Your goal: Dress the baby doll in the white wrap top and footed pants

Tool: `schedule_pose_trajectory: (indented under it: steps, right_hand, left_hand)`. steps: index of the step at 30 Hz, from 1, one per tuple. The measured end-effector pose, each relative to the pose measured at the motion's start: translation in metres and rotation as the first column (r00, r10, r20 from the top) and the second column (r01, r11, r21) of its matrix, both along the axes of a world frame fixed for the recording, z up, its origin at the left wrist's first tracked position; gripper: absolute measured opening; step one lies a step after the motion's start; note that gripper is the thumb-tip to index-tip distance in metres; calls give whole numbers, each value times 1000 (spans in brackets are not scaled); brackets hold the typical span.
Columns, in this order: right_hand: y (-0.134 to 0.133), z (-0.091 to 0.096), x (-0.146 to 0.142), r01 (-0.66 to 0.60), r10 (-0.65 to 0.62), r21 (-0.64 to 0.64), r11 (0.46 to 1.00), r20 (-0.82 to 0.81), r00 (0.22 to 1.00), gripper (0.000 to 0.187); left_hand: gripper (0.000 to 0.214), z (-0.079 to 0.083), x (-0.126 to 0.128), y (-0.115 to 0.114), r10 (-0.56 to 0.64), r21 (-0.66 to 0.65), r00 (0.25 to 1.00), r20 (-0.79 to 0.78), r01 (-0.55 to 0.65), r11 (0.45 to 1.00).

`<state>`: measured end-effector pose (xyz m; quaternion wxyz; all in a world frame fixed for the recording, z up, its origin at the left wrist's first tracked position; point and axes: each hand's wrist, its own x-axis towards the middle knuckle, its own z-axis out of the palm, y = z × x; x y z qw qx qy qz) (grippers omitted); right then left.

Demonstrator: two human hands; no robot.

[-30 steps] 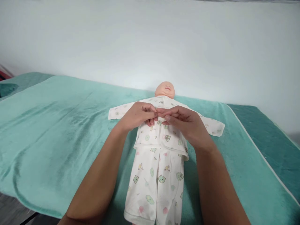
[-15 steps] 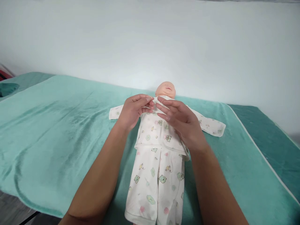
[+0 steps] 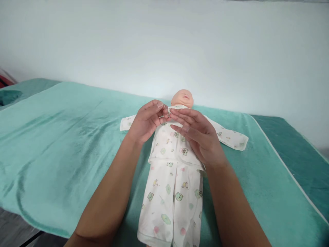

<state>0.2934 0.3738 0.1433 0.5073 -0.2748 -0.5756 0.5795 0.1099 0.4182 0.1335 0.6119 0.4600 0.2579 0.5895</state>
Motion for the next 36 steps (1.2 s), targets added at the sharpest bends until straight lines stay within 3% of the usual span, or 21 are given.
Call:
schedule_pose_trajectory:
  steps: [7, 16, 31, 36]
  right_hand:
    - [-2, -5, -8, -5, 3, 54, 999, 37, 999, 30]
    - [-1, -10, -14, 44, -47, 97, 994, 34, 998, 24]
    - [2, -21, -28, 292, -306, 154, 944, 78, 949, 16]
    - [2, -23, -30, 345, -367, 179, 921, 104, 924, 14]
  left_hand:
    - [37, 0, 6, -2, -6, -18, 999, -32, 5, 1000]
    - [39, 0, 11, -4, -28, -11, 999, -31, 28, 1000]
    - [29, -5, 15, -4, -97, 49, 994, -46, 99, 994]
    - [29, -6, 17, -7, -71, 73, 990, -125, 81, 994]
